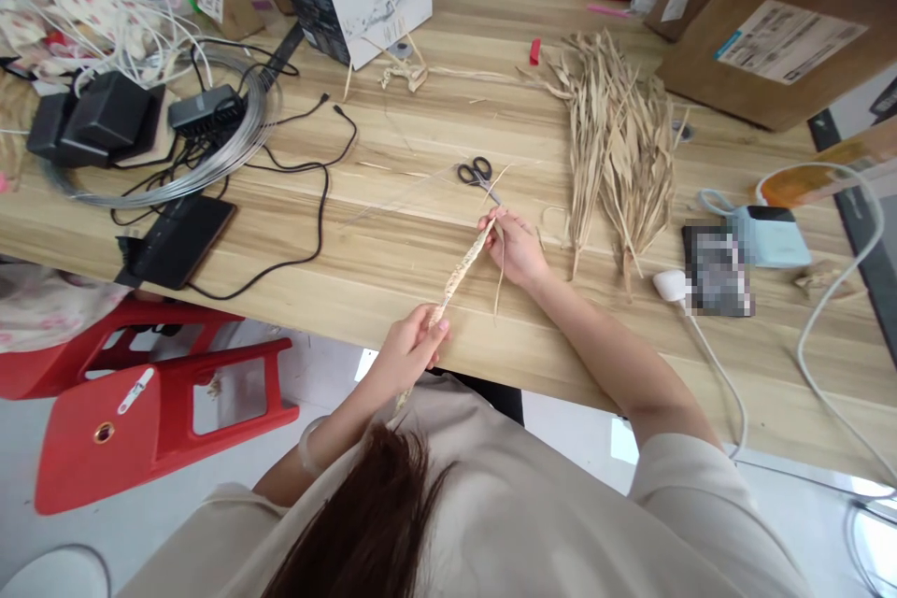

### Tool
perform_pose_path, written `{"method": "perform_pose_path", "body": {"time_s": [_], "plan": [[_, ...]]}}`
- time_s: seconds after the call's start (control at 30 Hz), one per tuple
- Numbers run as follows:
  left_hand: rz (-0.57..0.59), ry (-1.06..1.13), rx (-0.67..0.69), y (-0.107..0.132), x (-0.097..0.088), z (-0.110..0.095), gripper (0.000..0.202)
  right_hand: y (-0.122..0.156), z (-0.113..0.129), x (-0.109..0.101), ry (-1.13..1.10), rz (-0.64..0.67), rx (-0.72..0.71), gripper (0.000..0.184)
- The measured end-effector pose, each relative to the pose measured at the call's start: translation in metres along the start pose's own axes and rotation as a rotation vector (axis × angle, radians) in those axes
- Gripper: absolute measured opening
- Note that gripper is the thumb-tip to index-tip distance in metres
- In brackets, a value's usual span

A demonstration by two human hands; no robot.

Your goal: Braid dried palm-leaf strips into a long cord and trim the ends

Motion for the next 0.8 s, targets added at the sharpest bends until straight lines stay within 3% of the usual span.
{"method": "perform_pose_path", "body": {"time_s": [0.17, 0.43, 0.8], "plan": [[-0.102, -0.217, 0.137, 0.019, -0.005, -0.001, 0.031, -0.002, 0.002, -0.002, -0.019, -0.019, -0.003, 0.02], [-0.067, -0.014, 0.114, 0.015, 0.012, 0.011, 0.039, 0.004, 0.0, 0.009, -0.064, 0.073, -0.011, 0.022], [-0.084, 0.073, 0.085, 0.016, 0.012, 0.016, 0.043, 0.013, -0.008, 0.022, -0.054, 0.102, 0.041, 0.023]]}}
Point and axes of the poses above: each hand's wrist, its own y-axis away from the middle knuckle, its own x-axis out of the palm, z = x × y, the point moved 8 cm from there along -y, towards the middle knuckle, and after that the axes turned 6 degrees about x, right-handed, at the moved point
